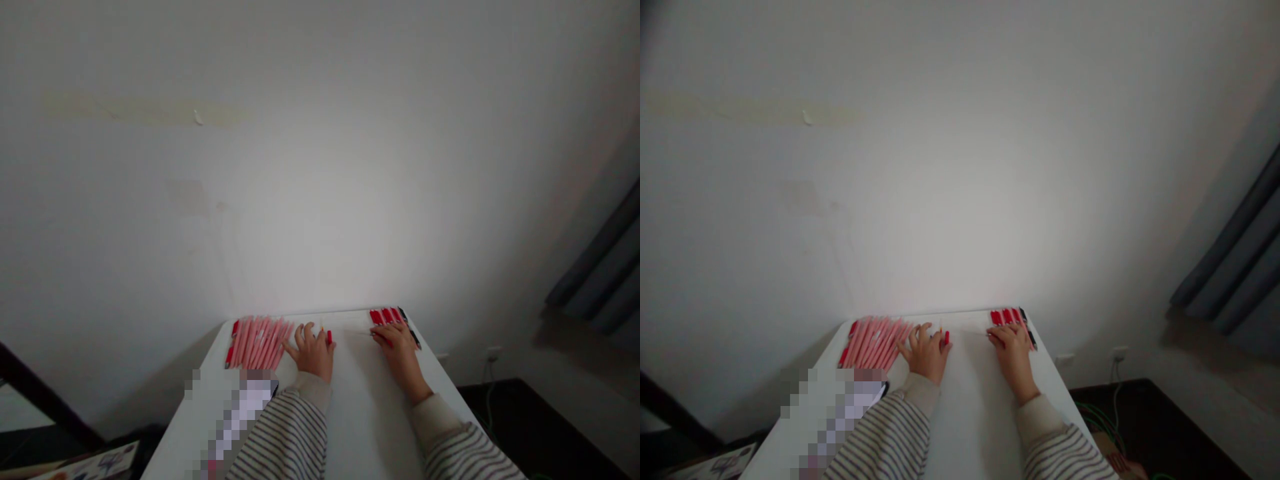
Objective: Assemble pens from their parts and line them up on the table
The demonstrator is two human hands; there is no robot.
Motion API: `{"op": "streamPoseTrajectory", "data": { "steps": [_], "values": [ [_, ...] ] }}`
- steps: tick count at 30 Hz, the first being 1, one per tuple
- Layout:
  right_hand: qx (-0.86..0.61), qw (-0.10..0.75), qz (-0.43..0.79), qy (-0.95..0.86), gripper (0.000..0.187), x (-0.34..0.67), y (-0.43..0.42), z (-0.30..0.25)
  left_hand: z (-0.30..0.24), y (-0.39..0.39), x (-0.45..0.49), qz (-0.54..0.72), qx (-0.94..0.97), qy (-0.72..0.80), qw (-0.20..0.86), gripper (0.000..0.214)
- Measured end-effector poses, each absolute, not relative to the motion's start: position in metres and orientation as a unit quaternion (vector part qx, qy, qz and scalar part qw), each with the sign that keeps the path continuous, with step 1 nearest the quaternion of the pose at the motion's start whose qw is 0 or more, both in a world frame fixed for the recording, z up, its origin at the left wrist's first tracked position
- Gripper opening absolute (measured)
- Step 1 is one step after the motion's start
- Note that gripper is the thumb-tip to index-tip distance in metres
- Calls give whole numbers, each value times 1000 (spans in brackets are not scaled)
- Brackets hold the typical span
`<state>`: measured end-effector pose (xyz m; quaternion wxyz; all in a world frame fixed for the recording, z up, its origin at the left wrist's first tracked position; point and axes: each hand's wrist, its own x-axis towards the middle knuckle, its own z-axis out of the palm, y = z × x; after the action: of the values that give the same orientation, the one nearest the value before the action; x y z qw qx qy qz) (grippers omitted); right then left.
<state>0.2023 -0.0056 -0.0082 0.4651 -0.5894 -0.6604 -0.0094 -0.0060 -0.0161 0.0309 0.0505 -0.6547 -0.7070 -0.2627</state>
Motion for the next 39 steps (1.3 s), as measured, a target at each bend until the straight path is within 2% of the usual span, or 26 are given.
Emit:
{"op": "streamPoseTrajectory", "data": {
  "steps": [18, 24, 31, 39],
  "values": [
    [-567, 470, -10, -676, 24, 204, -3, -10, 22, -12, -9, -303, -662, -683, 55, 20],
    [-534, 463, 31, -707, 22, 200, -4, -7, 14, -10, -5, -355, -728, -586, -12, 37],
    [-515, 442, 27, -734, 20, 196, -5, -6, 9, -11, -3, -398, -710, -581, 0, 10],
    [-541, 433, -4, -721, 24, 196, -1, -17, 13, -12, -4, -371, -724, -580, 34, 5]
  ]
}}
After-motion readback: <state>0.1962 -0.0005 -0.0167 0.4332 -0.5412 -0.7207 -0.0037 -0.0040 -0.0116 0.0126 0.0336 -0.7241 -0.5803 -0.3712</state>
